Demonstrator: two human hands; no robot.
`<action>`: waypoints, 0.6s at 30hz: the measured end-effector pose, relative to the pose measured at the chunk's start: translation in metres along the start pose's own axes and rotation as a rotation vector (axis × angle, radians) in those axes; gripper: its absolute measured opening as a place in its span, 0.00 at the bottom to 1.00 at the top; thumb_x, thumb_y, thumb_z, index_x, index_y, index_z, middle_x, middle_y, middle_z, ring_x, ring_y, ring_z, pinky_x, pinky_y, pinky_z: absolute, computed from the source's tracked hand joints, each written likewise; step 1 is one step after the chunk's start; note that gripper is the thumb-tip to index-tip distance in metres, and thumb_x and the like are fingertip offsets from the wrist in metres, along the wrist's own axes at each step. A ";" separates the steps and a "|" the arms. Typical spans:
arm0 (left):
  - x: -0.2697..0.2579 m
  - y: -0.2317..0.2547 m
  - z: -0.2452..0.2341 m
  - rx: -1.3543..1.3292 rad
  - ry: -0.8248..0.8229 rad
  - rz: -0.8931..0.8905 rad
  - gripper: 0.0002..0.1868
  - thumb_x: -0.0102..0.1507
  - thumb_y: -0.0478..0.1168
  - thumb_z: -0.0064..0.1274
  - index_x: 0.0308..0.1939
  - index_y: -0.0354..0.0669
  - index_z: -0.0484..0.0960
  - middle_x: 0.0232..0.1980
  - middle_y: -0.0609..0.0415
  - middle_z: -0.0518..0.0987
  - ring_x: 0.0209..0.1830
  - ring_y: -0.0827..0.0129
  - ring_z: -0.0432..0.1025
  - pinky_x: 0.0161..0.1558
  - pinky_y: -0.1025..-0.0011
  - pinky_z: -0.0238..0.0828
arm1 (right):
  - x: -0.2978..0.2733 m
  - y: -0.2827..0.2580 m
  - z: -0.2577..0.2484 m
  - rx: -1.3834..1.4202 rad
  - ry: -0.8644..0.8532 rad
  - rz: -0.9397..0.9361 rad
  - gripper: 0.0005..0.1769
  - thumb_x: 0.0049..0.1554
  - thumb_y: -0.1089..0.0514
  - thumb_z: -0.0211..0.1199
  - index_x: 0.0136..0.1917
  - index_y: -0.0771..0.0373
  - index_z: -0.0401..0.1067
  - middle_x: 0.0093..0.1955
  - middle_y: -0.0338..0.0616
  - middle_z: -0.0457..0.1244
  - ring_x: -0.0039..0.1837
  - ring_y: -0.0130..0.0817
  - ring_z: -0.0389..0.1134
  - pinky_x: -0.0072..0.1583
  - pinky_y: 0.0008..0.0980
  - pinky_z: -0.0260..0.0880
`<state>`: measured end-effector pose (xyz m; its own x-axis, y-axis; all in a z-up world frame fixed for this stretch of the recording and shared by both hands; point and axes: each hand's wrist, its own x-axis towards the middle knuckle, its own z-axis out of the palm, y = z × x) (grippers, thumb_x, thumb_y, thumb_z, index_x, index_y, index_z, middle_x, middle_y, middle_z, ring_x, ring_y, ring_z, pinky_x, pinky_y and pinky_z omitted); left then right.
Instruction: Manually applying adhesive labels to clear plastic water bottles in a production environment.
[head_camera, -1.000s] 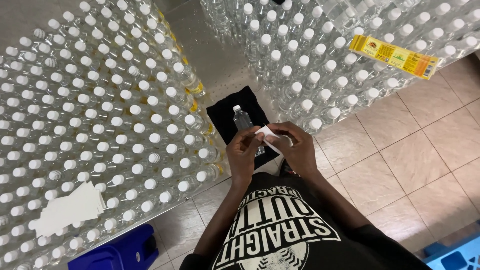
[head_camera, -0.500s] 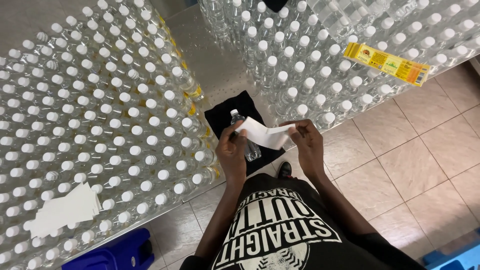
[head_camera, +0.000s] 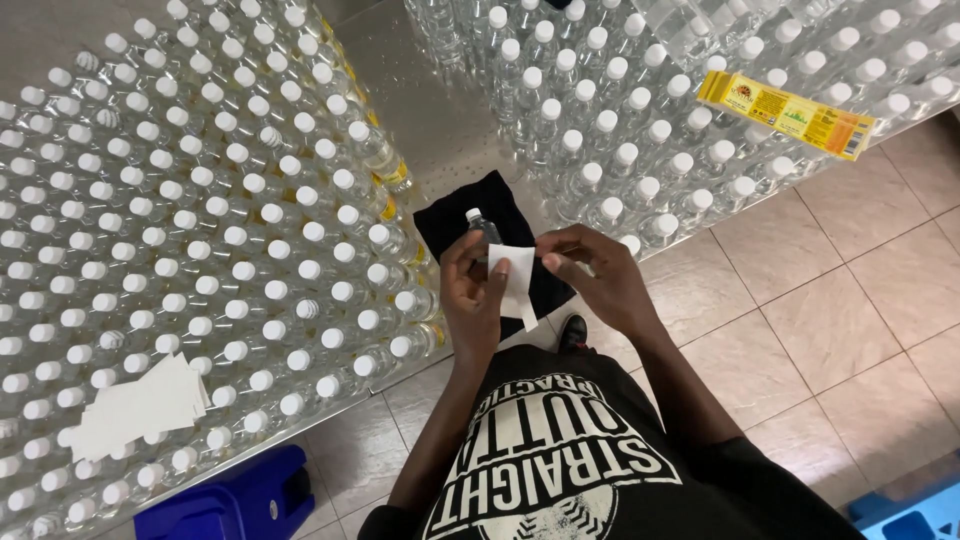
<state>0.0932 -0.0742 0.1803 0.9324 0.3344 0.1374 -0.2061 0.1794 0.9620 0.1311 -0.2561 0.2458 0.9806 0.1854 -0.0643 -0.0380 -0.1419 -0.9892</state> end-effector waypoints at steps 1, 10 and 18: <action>-0.002 0.000 0.000 0.003 -0.032 -0.003 0.27 0.72 0.38 0.61 0.74 0.44 0.71 0.55 0.49 0.82 0.48 0.71 0.80 0.48 0.69 0.78 | -0.001 0.004 0.004 0.045 -0.020 -0.009 0.14 0.66 0.54 0.71 0.59 0.66 0.81 0.51 0.55 0.74 0.60 0.48 0.76 0.68 0.53 0.73; -0.018 0.003 -0.018 0.203 -0.049 0.029 0.18 0.78 0.43 0.49 0.70 0.45 0.76 0.65 0.49 0.81 0.67 0.58 0.76 0.69 0.55 0.72 | -0.010 0.047 0.024 0.418 0.203 0.016 0.12 0.70 0.59 0.64 0.58 0.73 0.77 0.44 0.51 0.70 0.48 0.39 0.77 0.59 0.43 0.81; -0.034 0.014 -0.011 -0.091 -0.351 -0.058 0.35 0.80 0.60 0.38 0.80 0.38 0.69 0.83 0.39 0.68 0.84 0.48 0.58 0.79 0.48 0.57 | -0.031 0.033 0.060 0.216 0.267 -0.110 0.09 0.68 0.62 0.67 0.57 0.73 0.79 0.45 0.55 0.72 0.49 0.39 0.77 0.59 0.41 0.78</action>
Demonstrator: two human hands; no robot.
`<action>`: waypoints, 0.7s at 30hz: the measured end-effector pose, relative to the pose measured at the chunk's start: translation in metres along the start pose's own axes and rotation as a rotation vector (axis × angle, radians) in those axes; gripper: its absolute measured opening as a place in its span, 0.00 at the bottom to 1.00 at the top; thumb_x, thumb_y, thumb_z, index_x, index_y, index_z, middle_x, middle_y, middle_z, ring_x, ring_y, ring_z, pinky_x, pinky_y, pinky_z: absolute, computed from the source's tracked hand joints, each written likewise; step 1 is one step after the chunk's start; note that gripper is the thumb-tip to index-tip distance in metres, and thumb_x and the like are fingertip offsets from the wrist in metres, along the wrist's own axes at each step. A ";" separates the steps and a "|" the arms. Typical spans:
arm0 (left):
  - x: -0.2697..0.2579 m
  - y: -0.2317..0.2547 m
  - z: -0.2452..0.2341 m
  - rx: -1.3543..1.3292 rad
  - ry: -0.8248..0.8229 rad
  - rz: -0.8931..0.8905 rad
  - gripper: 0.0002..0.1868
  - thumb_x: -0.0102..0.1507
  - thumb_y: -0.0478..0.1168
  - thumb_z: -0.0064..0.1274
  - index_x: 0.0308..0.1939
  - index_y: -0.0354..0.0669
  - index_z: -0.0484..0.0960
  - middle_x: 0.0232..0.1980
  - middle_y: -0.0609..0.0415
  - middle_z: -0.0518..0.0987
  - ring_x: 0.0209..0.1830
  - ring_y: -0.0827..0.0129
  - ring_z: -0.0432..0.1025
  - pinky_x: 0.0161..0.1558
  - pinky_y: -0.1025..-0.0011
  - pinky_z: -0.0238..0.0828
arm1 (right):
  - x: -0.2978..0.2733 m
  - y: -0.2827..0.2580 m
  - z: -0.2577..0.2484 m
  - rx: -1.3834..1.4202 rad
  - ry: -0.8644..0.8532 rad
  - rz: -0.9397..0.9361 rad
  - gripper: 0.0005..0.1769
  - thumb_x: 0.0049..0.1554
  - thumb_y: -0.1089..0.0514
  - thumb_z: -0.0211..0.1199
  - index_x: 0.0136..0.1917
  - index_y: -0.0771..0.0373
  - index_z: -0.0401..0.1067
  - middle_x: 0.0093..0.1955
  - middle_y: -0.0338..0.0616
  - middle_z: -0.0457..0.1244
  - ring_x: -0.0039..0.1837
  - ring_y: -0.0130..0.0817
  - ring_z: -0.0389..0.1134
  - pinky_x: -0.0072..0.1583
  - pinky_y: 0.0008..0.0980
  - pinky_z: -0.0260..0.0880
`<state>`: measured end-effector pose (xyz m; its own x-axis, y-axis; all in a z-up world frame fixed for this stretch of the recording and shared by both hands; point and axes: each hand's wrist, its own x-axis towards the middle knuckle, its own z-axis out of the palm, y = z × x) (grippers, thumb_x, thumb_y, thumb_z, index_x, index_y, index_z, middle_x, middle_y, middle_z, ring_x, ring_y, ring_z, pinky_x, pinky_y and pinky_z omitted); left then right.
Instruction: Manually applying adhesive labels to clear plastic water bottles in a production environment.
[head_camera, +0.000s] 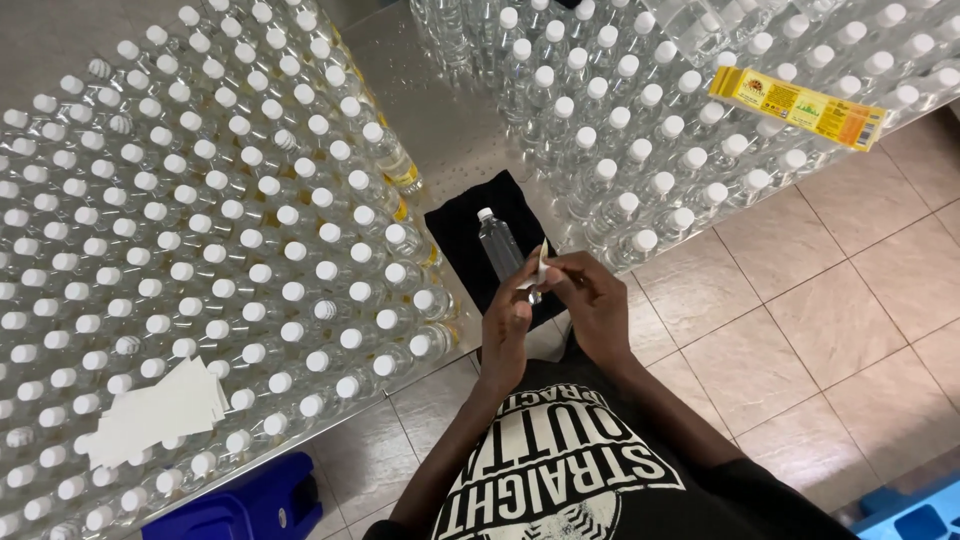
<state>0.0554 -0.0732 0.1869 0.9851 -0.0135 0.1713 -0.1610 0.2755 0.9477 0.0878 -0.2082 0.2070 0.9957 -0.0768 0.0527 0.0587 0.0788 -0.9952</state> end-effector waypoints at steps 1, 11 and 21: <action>-0.001 0.001 0.000 -0.023 -0.001 0.008 0.34 0.79 0.56 0.43 0.81 0.38 0.67 0.83 0.37 0.67 0.83 0.47 0.60 0.79 0.46 0.58 | -0.004 0.003 0.001 -0.058 -0.035 -0.019 0.09 0.66 0.63 0.69 0.57 0.71 0.80 0.47 0.54 0.73 0.49 0.38 0.77 0.57 0.39 0.79; 0.001 0.014 -0.019 -0.016 0.253 -0.119 0.22 0.80 0.48 0.43 0.62 0.34 0.85 0.58 0.39 0.88 0.61 0.56 0.82 0.61 0.59 0.79 | -0.012 0.002 0.028 -0.088 -0.209 -0.070 0.10 0.65 0.66 0.68 0.59 0.68 0.84 0.44 0.49 0.71 0.47 0.33 0.75 0.54 0.39 0.79; -0.002 -0.069 -0.074 -0.351 0.494 -0.283 0.24 0.78 0.55 0.49 0.64 0.38 0.84 0.58 0.44 0.86 0.56 0.63 0.79 0.60 0.59 0.76 | -0.009 0.017 0.029 0.196 -0.115 0.180 0.14 0.68 0.62 0.64 0.62 0.76 0.77 0.44 0.53 0.71 0.48 0.38 0.77 0.57 0.42 0.83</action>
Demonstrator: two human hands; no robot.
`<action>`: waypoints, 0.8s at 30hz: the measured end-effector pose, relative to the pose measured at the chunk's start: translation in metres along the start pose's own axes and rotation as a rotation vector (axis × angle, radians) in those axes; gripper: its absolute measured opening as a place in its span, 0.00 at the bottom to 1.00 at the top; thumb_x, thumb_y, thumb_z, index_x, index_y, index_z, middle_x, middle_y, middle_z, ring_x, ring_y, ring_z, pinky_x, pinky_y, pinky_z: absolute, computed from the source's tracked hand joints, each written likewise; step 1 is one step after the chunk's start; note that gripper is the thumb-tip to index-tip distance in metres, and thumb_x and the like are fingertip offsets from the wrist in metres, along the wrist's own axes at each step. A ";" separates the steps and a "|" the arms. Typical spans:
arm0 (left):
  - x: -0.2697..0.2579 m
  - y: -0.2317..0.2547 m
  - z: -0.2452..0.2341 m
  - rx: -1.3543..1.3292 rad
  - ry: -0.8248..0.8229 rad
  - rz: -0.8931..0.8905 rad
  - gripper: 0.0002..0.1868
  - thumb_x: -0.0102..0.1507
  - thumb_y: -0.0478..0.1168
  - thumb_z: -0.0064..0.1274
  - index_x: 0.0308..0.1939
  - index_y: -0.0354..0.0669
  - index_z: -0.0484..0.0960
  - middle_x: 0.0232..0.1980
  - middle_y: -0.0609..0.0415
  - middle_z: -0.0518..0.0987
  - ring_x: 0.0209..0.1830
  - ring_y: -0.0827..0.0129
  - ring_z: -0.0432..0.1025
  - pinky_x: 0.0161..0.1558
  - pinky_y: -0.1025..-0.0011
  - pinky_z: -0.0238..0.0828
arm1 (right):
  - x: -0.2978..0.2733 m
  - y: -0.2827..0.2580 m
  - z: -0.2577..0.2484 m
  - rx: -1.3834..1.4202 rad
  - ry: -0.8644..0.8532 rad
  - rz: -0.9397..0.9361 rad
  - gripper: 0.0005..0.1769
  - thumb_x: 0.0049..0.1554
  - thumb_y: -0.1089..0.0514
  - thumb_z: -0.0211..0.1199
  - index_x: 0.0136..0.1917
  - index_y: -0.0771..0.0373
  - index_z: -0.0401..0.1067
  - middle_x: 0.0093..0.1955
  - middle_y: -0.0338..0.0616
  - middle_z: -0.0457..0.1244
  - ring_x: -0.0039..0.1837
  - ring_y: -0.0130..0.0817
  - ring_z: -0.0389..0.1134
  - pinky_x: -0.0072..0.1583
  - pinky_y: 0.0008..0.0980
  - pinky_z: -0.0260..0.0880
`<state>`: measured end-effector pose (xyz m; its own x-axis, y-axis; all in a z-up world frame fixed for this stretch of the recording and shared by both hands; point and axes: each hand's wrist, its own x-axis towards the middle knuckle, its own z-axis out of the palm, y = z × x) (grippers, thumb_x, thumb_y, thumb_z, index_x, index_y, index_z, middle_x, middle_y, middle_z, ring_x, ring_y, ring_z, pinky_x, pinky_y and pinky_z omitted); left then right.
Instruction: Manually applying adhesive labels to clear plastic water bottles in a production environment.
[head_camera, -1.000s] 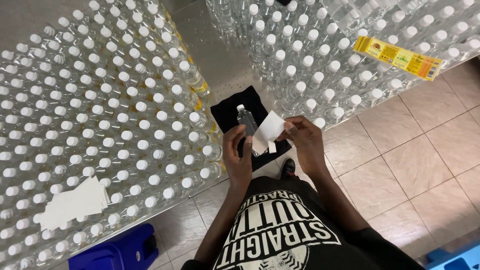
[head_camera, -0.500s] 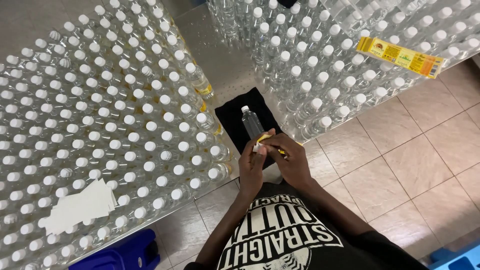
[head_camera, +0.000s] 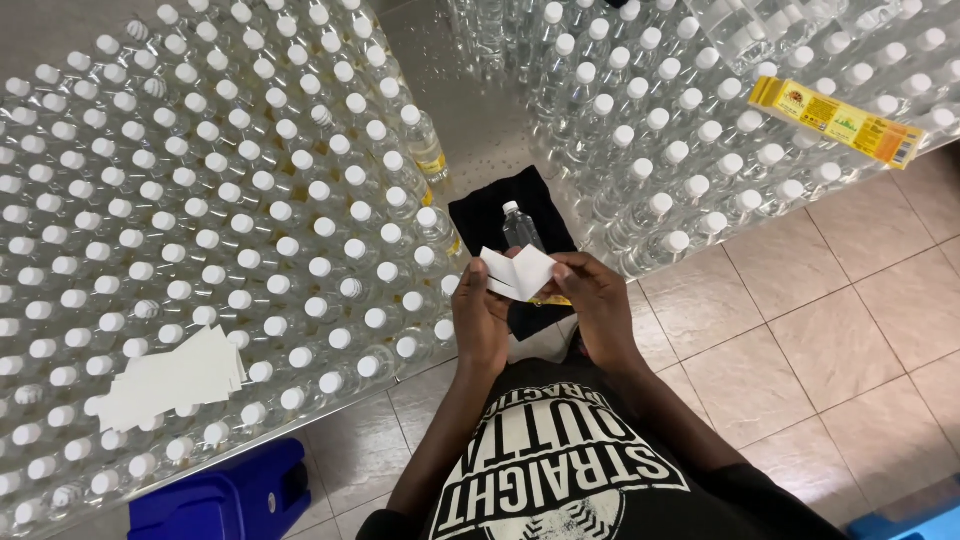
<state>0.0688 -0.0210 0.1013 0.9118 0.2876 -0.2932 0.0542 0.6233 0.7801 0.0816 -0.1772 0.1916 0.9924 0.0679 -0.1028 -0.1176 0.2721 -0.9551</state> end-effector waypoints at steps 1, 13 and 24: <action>-0.003 0.014 0.005 -0.108 -0.005 -0.053 0.26 0.77 0.54 0.50 0.69 0.39 0.81 0.65 0.40 0.83 0.64 0.57 0.77 0.64 0.57 0.76 | 0.002 0.006 -0.003 0.068 0.031 0.027 0.14 0.69 0.62 0.64 0.63 0.76 0.76 0.44 0.54 0.70 0.49 0.40 0.77 0.57 0.42 0.83; -0.007 0.147 -0.116 -0.443 0.293 0.313 0.24 0.76 0.49 0.52 0.71 0.38 0.80 0.74 0.43 0.79 0.75 0.56 0.74 0.76 0.59 0.76 | 0.027 -0.003 -0.045 0.326 0.166 0.007 0.06 0.73 0.58 0.57 0.61 0.58 0.72 0.49 0.39 0.70 0.52 0.32 0.75 0.58 0.29 0.81; -0.043 0.264 -0.353 -0.191 0.489 0.734 0.27 0.70 0.43 0.58 0.70 0.31 0.78 0.71 0.41 0.82 0.71 0.59 0.79 0.75 0.66 0.80 | 0.031 -0.026 -0.035 0.268 0.211 0.019 0.03 0.73 0.58 0.63 0.55 0.51 0.72 0.41 0.26 0.64 0.46 0.26 0.71 0.56 0.31 0.74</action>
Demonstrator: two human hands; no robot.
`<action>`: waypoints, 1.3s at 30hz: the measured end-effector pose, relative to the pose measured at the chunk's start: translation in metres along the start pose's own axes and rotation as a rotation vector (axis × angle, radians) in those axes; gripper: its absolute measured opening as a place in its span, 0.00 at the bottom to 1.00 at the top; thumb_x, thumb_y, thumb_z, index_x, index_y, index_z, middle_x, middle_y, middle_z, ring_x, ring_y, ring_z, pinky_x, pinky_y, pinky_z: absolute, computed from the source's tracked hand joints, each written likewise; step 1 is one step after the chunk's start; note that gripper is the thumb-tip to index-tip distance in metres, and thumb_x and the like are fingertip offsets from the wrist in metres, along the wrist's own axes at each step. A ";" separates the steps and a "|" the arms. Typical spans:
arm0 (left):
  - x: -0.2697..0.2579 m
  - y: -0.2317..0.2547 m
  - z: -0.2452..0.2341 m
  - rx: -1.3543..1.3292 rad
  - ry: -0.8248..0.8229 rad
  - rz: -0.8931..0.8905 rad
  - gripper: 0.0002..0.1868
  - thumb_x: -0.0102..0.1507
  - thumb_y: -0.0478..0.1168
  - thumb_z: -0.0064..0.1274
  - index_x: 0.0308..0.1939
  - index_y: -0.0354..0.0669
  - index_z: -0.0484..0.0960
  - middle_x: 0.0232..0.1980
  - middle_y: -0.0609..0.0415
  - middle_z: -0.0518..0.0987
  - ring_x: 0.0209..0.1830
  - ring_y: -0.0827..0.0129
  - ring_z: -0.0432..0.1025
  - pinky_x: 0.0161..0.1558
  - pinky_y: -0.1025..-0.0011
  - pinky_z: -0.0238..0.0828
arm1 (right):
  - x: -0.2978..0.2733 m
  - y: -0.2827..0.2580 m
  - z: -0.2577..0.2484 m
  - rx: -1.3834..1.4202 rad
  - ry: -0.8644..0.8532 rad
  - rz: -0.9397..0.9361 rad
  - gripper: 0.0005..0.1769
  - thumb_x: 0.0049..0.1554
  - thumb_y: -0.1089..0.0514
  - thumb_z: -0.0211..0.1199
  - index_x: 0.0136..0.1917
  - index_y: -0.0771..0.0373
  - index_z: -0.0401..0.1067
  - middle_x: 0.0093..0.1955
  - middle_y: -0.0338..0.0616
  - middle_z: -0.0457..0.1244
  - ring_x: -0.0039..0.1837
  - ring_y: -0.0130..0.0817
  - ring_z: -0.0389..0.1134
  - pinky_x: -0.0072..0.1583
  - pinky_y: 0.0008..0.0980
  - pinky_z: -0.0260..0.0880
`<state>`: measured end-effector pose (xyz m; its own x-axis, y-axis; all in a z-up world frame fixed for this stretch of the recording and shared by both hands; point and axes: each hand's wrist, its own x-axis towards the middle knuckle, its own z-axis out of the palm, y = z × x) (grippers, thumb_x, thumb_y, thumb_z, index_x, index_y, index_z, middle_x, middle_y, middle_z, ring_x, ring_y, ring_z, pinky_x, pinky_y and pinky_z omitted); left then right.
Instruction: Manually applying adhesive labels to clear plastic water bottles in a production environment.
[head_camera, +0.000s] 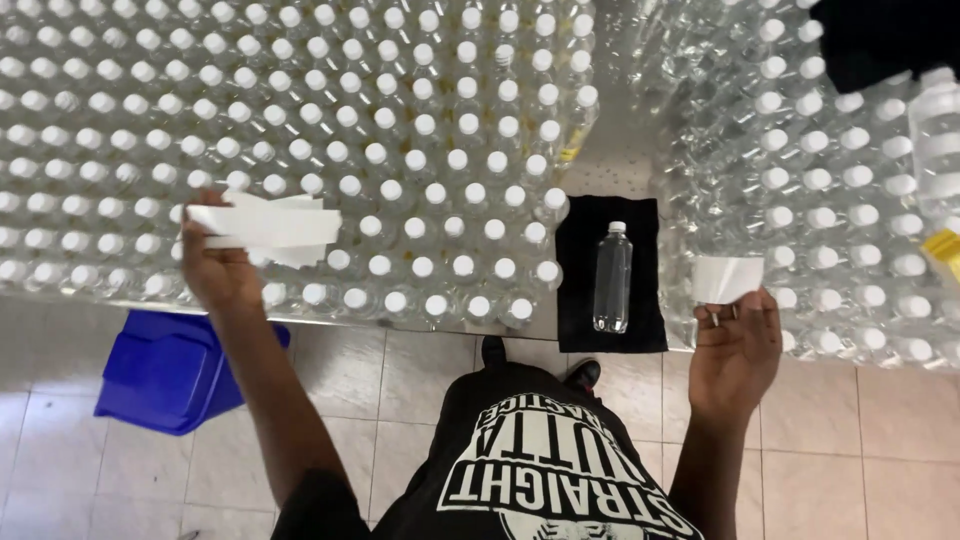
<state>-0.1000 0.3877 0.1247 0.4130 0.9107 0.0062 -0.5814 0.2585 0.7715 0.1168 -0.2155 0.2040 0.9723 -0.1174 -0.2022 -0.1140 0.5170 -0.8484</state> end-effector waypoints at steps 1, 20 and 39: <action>0.017 -0.001 -0.014 0.127 -0.009 0.055 0.22 0.70 0.44 0.53 0.65 0.35 0.82 0.63 0.47 0.84 0.66 0.61 0.80 0.72 0.67 0.78 | -0.002 0.001 0.002 0.000 -0.012 0.022 0.04 0.71 0.56 0.66 0.53 0.52 0.72 0.40 0.29 0.65 0.45 0.26 0.71 0.55 0.30 0.75; -0.284 -0.110 0.263 0.600 -0.839 -0.163 0.25 0.69 0.43 0.63 0.68 0.38 0.81 0.66 0.41 0.83 0.71 0.44 0.76 0.72 0.47 0.72 | -0.022 0.021 0.041 -0.208 -0.115 -0.111 0.14 0.70 0.61 0.61 0.64 0.74 0.76 0.53 0.58 0.72 0.54 0.44 0.75 0.61 0.48 0.81; -0.323 -0.214 0.287 0.089 -0.374 -0.706 0.29 0.73 0.36 0.57 0.76 0.37 0.66 0.70 0.46 0.73 0.68 0.55 0.75 0.71 0.51 0.77 | -0.004 0.040 -0.036 -0.599 -0.585 0.190 0.14 0.69 0.51 0.65 0.52 0.63 0.85 0.42 0.52 0.75 0.46 0.37 0.78 0.51 0.42 0.80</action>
<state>0.0925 -0.0538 0.1401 0.8788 0.3699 -0.3014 -0.0441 0.6921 0.7205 0.1012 -0.2247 0.1532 0.8560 0.4668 -0.2224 -0.2143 -0.0712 -0.9742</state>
